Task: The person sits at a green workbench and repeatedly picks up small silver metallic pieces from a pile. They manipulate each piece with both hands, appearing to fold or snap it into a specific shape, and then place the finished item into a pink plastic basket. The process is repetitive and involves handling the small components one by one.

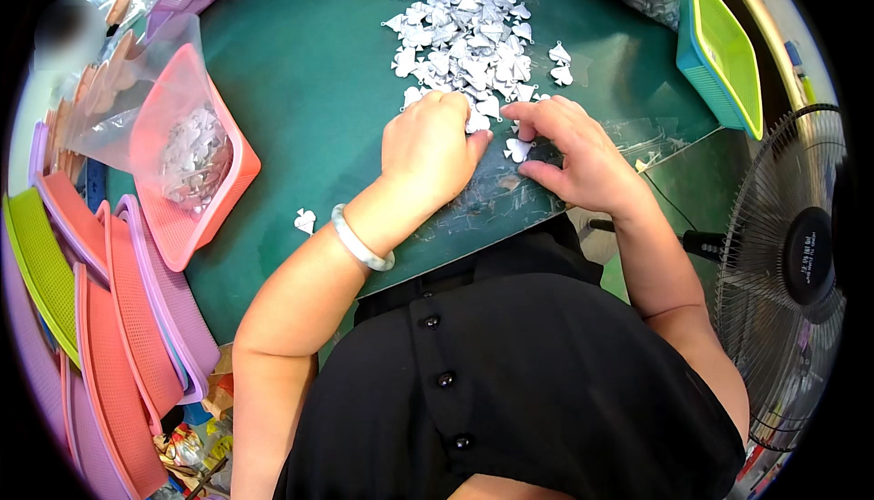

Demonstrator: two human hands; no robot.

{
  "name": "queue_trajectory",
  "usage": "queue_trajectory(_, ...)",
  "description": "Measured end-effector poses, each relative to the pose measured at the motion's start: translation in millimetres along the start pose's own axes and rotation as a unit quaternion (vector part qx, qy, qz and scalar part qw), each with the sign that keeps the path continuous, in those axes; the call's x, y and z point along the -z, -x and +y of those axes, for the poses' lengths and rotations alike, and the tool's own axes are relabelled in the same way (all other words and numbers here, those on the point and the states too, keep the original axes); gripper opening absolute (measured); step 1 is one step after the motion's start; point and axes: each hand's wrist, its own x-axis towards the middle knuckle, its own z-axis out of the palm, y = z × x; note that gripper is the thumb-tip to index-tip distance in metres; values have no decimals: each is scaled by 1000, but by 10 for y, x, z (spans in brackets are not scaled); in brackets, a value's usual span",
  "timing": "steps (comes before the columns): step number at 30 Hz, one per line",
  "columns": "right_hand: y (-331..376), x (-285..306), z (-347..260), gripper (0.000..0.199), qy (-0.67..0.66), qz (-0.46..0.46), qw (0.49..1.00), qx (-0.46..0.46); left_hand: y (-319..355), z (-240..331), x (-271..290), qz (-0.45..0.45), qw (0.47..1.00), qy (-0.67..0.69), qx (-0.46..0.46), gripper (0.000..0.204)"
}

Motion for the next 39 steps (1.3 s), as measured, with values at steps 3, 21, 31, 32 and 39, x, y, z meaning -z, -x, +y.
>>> queue_trajectory(3,-17,3,31,45,-33,36,999,-6,8,-12,20,-10,1000,24,18,24)
queue_trajectory(21,-67,-14,192,37,93,44,994,34,77,-67,-19,15,977,211,3,14)
queue_trajectory(31,-45,-31,170,36,-104,106,982,-117,56,-13,-65,-45,945,323,-25,29)
queue_trajectory(32,-44,-24,172,36,-106,102,981,-123,57,23,-49,-56,956,285,-43,29)
queue_trajectory(39,-42,13,240,35,-79,140,979,-122,58,177,-129,-28,987,86,-131,19)
